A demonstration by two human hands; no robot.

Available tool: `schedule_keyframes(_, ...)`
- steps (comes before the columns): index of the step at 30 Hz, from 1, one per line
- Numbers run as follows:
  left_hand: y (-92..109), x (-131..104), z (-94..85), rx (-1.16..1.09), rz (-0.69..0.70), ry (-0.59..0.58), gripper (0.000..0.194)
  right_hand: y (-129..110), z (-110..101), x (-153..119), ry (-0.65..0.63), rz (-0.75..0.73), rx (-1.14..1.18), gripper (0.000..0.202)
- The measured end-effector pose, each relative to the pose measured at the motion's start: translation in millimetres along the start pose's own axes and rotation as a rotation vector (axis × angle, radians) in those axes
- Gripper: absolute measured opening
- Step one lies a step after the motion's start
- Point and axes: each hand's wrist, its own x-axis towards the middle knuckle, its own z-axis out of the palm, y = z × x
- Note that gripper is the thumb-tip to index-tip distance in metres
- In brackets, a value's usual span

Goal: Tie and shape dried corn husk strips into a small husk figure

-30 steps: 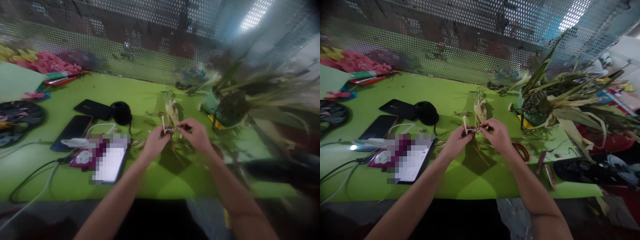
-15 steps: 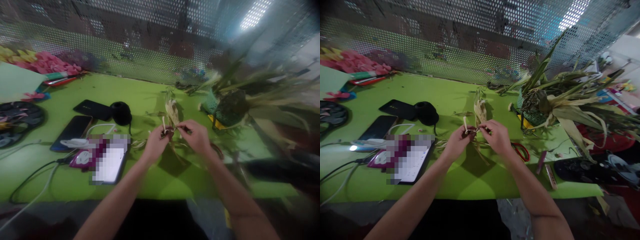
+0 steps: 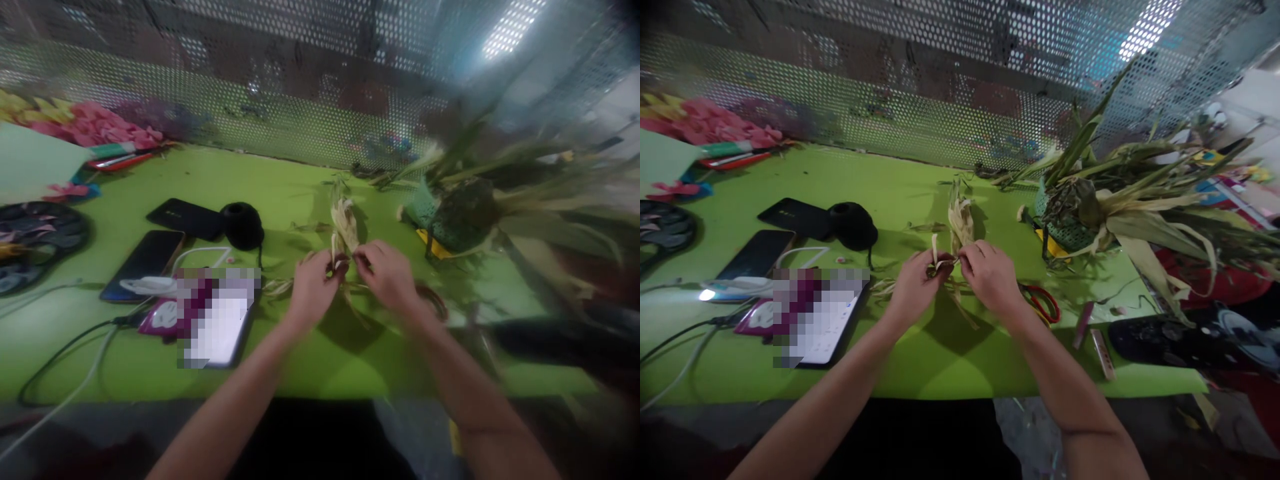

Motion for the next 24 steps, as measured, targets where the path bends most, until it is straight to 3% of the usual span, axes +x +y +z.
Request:
schedule_keyframes(5,0,0,2.0,-0.053,-0.005,0.032,0.010,-2,6,-1,0.062,0.066,0.009,0.016)
schedule_keyframes(9,-2,0,3.1,-0.265,-0.073,0.024,0.012,-1,7,0,0.098,0.161,0.152,0.011)
schedule_keyframes(12,-6,1,3.7,-0.502,-0.173,-0.037,0.017,1,4,3,0.093,0.290,0.430,0.006)
schedule_keyframes(15,-10,2,3.6,-0.632,-0.243,-0.096,0.021,4,1,8,-0.024,0.451,0.819,0.007)
schedule_keyframes(19,-9,4,1.9,-0.567,-0.185,-0.106,0.022,7,0,10,-0.105,0.548,1.007,0.011)
schedule_keyframes(24,6,1,-2.2,-0.139,0.033,0.105,0.025,3,1,6,-0.001,0.483,0.779,0.009)
